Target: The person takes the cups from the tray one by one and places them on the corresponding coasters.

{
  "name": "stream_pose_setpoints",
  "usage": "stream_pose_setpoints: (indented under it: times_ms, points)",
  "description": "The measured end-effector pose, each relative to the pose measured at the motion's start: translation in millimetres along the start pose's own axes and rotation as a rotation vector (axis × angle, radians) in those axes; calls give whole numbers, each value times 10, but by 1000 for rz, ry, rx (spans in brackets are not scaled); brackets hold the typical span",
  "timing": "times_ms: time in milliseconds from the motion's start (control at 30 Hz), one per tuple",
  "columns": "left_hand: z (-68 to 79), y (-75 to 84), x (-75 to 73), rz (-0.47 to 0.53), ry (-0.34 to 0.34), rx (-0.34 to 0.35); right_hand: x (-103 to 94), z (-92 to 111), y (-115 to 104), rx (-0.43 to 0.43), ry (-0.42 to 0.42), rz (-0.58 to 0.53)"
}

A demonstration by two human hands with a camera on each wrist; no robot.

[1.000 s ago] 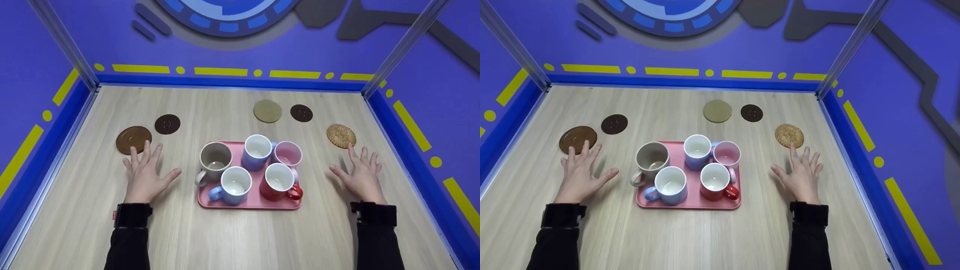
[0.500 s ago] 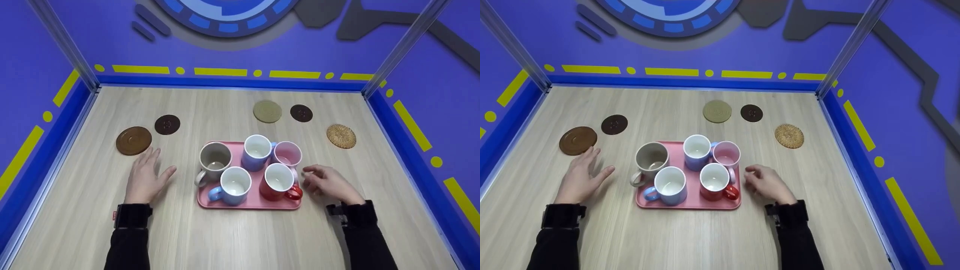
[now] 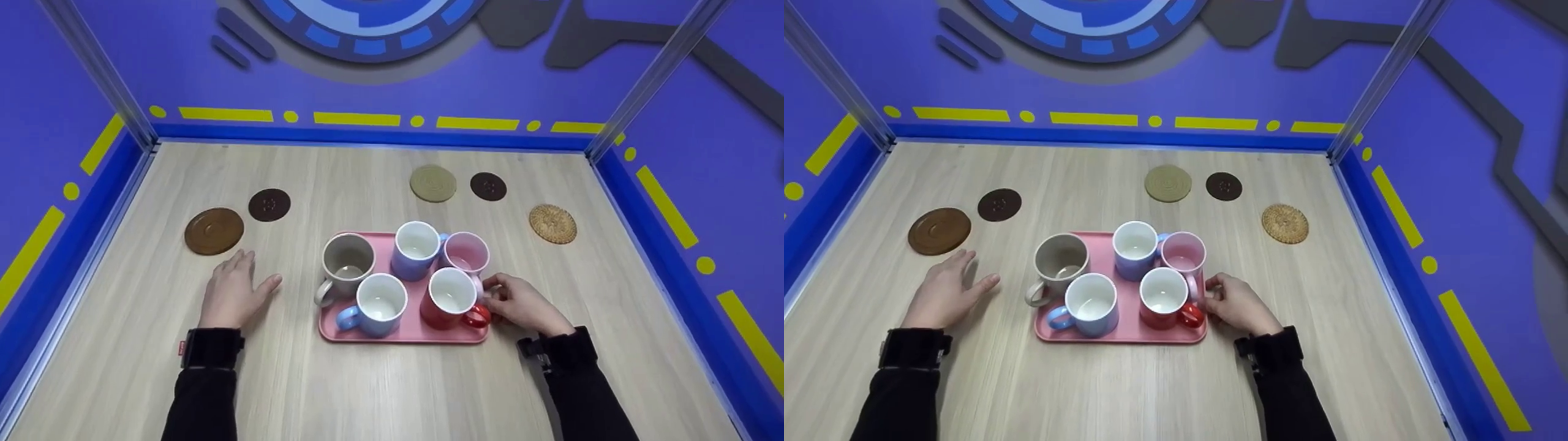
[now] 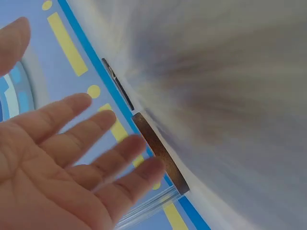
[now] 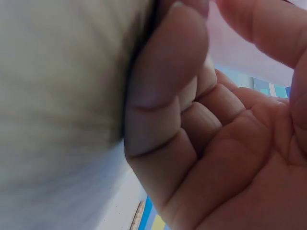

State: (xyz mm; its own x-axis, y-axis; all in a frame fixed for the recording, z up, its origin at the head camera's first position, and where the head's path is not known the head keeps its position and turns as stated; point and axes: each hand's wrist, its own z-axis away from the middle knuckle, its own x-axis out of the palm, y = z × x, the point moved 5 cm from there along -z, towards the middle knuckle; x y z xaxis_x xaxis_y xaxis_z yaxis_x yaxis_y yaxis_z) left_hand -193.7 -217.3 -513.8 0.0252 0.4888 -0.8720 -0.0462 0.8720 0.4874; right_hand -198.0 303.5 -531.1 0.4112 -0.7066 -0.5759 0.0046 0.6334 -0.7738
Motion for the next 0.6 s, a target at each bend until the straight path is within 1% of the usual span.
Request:
stream_pose_setpoints:
  times_ms: [100, 200, 300, 367, 467, 600]
  points:
    - [-95, -87, -27, -41, -45, -36, 1, -7, 3, -8, -1, 8]
    - [-203, -224, -91, -74, -69, -66, 17, -11, 9, -15, -1, 15]
    - [-296, -351, -146, -116, -92, -70, 21, -6, 11, -22, 2, 37]
    - [-326, -401, -167, -136, -117, -69, 21, -2, 11, -23, 4, 47]
    - [-312, -382, -192, -180, -136, -57, 21, -4, 18, -18, 4, 42]
    - [-219, -223, -209, -223, -136, -12, 5, -14, 29, 0, 7, 38]
